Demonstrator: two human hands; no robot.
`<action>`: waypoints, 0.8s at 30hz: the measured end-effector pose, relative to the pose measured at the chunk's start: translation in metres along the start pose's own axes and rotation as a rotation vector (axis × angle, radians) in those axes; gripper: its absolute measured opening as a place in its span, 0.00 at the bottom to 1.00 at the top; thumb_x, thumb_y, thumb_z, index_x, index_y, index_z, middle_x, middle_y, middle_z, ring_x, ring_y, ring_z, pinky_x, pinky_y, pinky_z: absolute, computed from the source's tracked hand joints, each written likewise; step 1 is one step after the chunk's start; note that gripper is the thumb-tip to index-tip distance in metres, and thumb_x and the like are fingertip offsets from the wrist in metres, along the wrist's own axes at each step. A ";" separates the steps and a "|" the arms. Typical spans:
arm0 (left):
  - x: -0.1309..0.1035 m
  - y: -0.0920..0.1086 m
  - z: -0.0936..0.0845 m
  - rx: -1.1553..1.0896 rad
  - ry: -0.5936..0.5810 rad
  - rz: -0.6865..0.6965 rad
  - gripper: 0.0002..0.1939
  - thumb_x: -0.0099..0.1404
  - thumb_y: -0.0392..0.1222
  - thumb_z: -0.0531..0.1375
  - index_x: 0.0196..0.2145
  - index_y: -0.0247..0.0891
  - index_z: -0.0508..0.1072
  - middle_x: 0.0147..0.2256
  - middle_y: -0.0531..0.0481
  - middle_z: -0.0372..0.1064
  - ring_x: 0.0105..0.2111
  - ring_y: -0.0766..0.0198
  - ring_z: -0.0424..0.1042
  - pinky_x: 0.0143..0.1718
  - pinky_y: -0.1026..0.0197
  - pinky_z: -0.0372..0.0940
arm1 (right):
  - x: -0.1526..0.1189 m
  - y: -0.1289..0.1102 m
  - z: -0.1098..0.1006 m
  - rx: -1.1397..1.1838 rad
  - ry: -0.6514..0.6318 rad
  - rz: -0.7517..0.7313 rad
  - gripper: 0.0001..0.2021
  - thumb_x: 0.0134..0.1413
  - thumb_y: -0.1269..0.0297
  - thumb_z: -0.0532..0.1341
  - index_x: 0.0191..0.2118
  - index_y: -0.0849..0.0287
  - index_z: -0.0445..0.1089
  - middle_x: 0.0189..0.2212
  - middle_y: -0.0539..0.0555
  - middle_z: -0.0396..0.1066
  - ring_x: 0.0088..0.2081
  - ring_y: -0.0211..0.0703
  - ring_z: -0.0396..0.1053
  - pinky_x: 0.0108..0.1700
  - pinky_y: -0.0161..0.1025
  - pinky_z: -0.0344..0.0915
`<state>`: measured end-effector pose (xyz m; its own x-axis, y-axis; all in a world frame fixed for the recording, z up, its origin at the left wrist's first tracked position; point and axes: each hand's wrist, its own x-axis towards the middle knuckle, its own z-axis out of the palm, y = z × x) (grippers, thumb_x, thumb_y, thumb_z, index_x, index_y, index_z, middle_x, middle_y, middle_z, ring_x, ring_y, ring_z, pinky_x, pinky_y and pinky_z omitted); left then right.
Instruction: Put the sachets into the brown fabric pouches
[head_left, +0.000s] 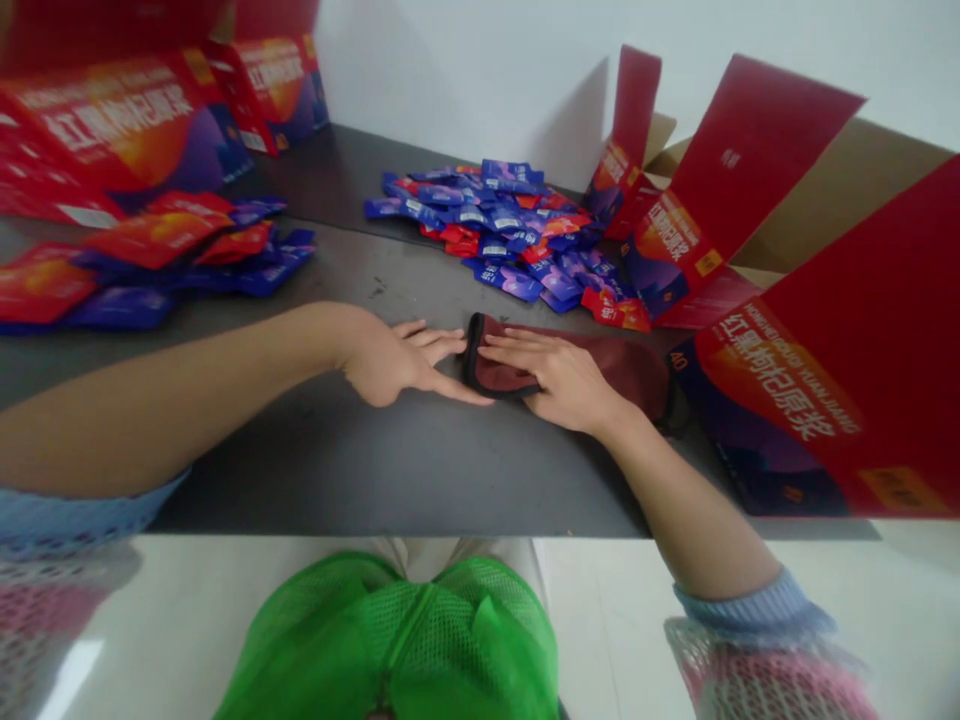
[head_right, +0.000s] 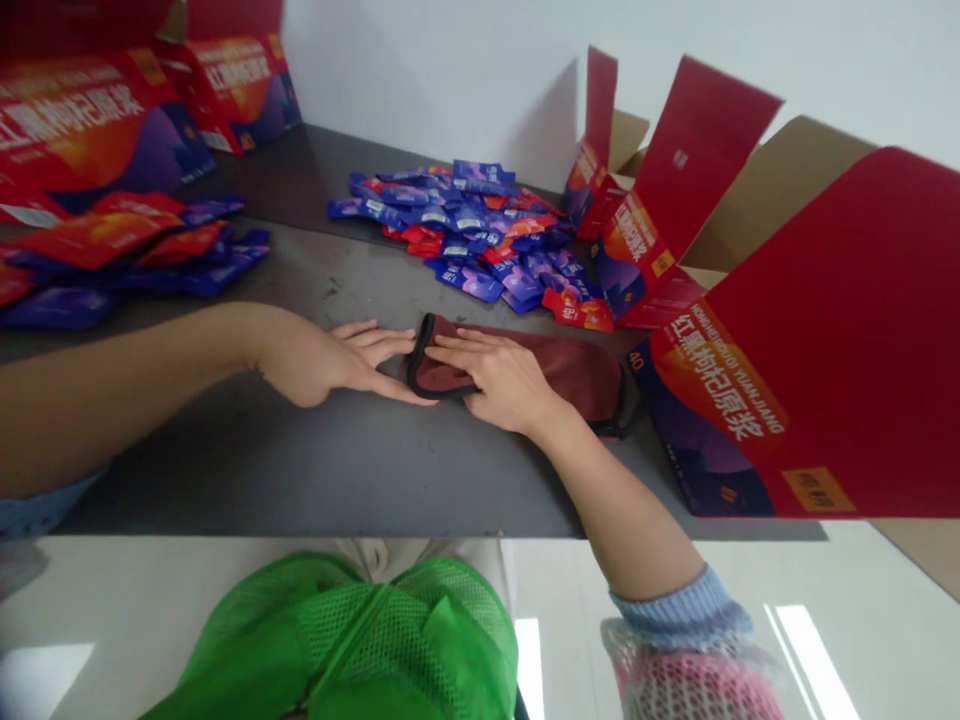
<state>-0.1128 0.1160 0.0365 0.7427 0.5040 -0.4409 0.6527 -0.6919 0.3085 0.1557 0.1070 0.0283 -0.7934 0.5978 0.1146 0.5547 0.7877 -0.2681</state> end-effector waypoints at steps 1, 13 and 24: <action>0.000 0.000 0.000 -0.002 -0.001 -0.009 0.54 0.42 0.27 0.58 0.66 0.65 0.66 0.76 0.55 0.37 0.74 0.37 0.38 0.69 0.34 0.39 | 0.000 0.002 -0.001 0.005 -0.017 -0.005 0.40 0.40 0.78 0.58 0.65 0.59 0.70 0.66 0.55 0.66 0.70 0.51 0.60 0.70 0.52 0.58; -0.004 0.007 -0.005 0.092 -0.101 -0.064 0.63 0.41 0.20 0.53 0.70 0.70 0.54 0.76 0.57 0.19 0.75 0.41 0.29 0.65 0.23 0.40 | -0.010 0.002 -0.033 -0.182 -0.036 0.524 0.23 0.56 0.69 0.58 0.53 0.44 0.80 0.48 0.53 0.82 0.51 0.61 0.78 0.48 0.52 0.73; -0.005 0.025 -0.013 0.153 -0.161 -0.135 0.59 0.46 0.20 0.55 0.71 0.66 0.53 0.77 0.55 0.24 0.75 0.41 0.27 0.69 0.29 0.37 | -0.004 0.010 -0.007 0.021 0.033 0.081 0.30 0.56 0.70 0.58 0.65 0.53 0.69 0.67 0.51 0.65 0.68 0.50 0.63 0.63 0.47 0.65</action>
<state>-0.0979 0.1031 0.0575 0.6094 0.5167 -0.6014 0.7046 -0.7008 0.1119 0.1665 0.1135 0.0321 -0.7369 0.6646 0.1234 0.6114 0.7332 -0.2978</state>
